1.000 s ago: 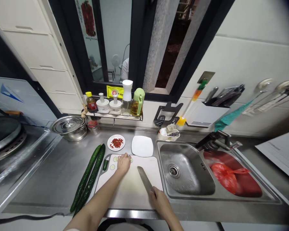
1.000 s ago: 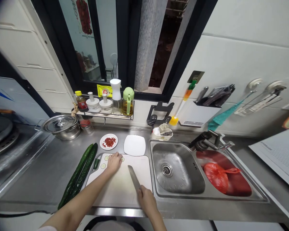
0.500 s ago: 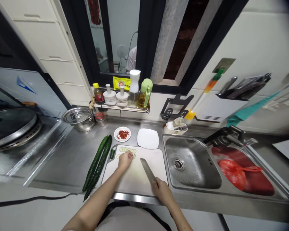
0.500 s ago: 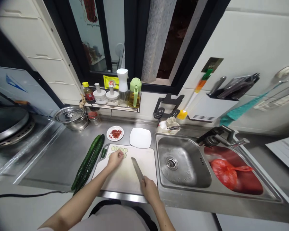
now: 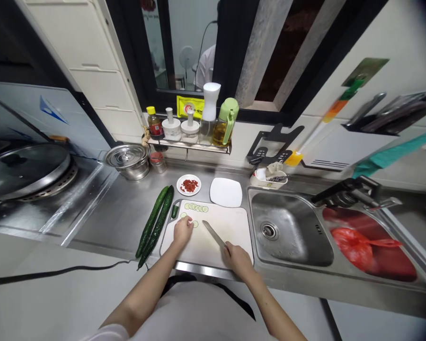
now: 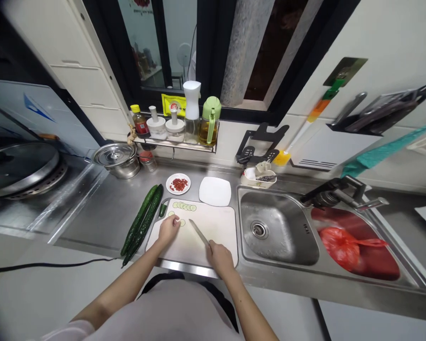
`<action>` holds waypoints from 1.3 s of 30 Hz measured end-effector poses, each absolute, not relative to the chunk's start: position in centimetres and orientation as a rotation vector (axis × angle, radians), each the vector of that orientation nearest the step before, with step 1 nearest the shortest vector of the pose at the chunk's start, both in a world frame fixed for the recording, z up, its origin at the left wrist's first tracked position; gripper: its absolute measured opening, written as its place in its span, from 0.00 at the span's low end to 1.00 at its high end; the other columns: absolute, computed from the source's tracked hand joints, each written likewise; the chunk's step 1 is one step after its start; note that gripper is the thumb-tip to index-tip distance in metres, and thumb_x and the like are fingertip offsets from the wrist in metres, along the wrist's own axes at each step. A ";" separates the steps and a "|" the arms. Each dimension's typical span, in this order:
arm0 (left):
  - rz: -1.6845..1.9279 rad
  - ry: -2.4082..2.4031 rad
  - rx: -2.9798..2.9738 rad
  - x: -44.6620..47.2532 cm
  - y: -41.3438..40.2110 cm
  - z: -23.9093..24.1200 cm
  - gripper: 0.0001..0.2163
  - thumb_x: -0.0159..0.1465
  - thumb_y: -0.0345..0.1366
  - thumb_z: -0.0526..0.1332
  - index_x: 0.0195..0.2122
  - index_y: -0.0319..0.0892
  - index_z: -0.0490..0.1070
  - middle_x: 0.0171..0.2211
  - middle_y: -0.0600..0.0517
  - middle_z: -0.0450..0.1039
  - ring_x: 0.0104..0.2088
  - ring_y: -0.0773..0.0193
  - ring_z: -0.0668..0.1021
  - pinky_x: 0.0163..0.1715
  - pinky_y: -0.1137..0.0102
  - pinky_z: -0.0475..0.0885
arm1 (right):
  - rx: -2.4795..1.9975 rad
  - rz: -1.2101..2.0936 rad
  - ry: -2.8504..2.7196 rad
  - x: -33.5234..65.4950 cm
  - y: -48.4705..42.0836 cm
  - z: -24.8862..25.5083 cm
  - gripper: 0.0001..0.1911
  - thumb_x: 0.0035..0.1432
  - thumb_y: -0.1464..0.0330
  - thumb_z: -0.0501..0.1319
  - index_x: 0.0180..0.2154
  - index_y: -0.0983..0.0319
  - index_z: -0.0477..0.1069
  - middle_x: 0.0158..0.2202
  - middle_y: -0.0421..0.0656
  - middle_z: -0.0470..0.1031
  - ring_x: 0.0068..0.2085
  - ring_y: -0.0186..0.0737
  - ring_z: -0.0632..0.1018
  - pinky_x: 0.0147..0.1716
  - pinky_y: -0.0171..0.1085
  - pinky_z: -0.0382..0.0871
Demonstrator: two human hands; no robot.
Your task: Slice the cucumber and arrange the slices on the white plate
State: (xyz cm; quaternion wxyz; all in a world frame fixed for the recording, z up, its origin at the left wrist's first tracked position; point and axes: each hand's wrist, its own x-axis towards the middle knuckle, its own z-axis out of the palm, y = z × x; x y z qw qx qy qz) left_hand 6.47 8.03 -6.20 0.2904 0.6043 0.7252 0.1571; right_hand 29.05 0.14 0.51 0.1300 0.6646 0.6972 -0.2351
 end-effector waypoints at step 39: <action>0.400 1.976 1.447 5.9 9.2 -7.9 0.03 0.59 0.33 0.60 0.35 0.46 0.71 0.29 0.54 0.75 0.33 0.64 0.75 0.33 0.72 0.60 | 1.664 -0.572 2.125 26.5 2.5 0.4 0.16 0.65 0.74 0.46 0.46 0.65 0.69 0.39 0.53 0.78 0.43 0.47 0.78 0.38 0.38 0.66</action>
